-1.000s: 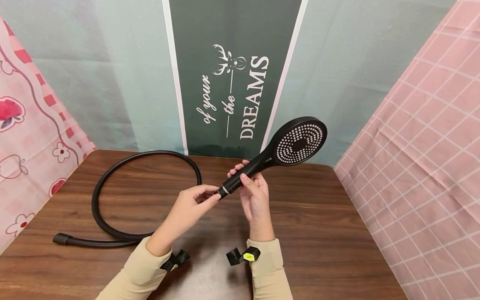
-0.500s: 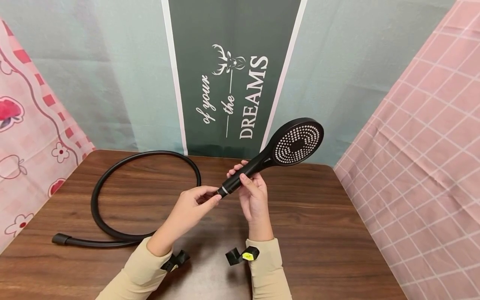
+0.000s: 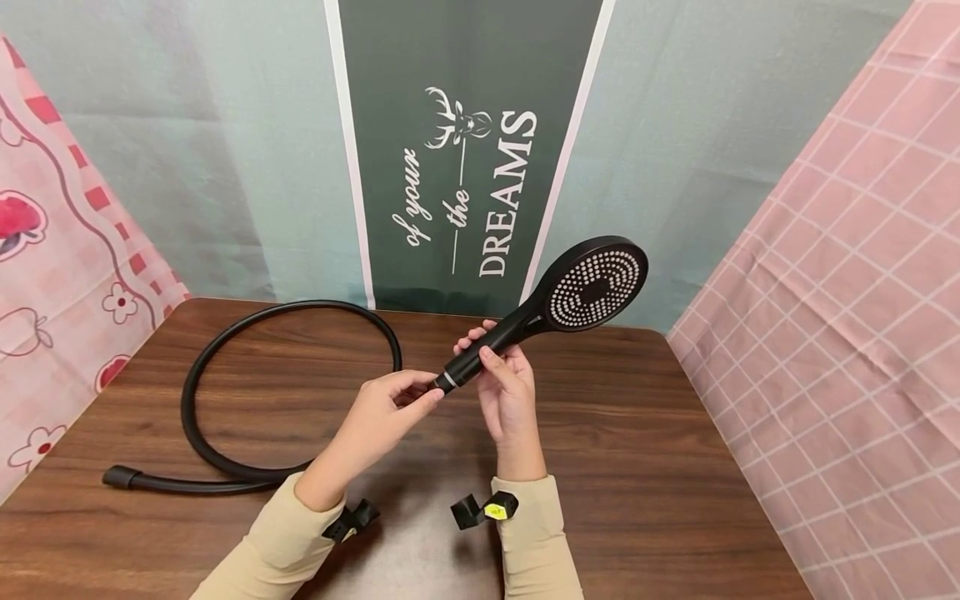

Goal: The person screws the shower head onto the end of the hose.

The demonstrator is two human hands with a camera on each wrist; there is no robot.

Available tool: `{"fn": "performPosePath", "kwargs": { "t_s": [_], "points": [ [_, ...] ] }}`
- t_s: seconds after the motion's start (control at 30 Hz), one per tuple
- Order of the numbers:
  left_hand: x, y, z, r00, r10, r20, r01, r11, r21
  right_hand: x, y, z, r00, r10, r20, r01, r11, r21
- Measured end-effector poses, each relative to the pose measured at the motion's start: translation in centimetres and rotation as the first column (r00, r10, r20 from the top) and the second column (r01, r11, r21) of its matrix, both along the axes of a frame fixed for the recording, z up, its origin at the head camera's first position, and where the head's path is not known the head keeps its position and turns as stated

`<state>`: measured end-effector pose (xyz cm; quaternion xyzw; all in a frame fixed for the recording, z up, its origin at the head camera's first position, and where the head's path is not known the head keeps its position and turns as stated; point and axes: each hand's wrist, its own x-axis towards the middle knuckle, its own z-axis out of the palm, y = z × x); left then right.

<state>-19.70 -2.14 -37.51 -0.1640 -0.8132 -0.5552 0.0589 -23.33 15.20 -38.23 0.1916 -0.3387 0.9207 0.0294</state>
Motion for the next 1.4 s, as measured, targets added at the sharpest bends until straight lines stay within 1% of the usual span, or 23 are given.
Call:
{"fn": "performPosePath", "kwargs": {
  "t_s": [0.23, 0.47, 0.8, 0.87, 1.1, 1.23, 1.4],
  "points": [
    [0.03, 0.02, 0.02, 1.0, -0.004, 0.025, 0.004, 1.0, 0.006, -0.01, 0.18, -0.08, 1.0, 0.004, -0.011, -0.004, 1.0, 0.002],
    [-0.01, 0.07, -0.09, 1.0, 0.0, 0.008, 0.0, 1.0, 0.003, -0.04, 0.2, -0.12, 1.0, -0.004, 0.001, 0.004, 1.0, 0.015],
    [0.13, 0.08, 0.05, 1.0, 0.012, -0.012, -0.012, 1.0, -0.007, 0.05, 0.18, -0.01, 1.0, 0.014, -0.01, -0.014, 1.0, -0.006],
    [0.11, 0.07, 0.05, 1.0, 0.013, -0.007, -0.013, 1.0, -0.004, 0.06, 0.18, 0.01, 1.0, 0.014, -0.009, -0.014, 1.0, -0.009],
    [0.02, -0.06, 0.04, 0.999, 0.004, 0.041, -0.005, 1.0, 0.022, 0.08, 0.16, 0.08, 1.0, 0.007, 0.007, -0.007, 1.0, -0.01],
    [-0.02, -0.12, 0.0, 0.999, -0.003, 0.038, 0.002, 1.0, 0.018, 0.06, 0.16, 0.1, 1.0, 0.01, 0.001, -0.01, 1.0, -0.009],
    [0.07, -0.12, 0.1, 0.999, 0.001, 0.032, -0.001, 1.0, 0.015, 0.06, 0.12, 0.09, 1.0, 0.006, 0.005, -0.006, 1.0, -0.009]
  ]
}}
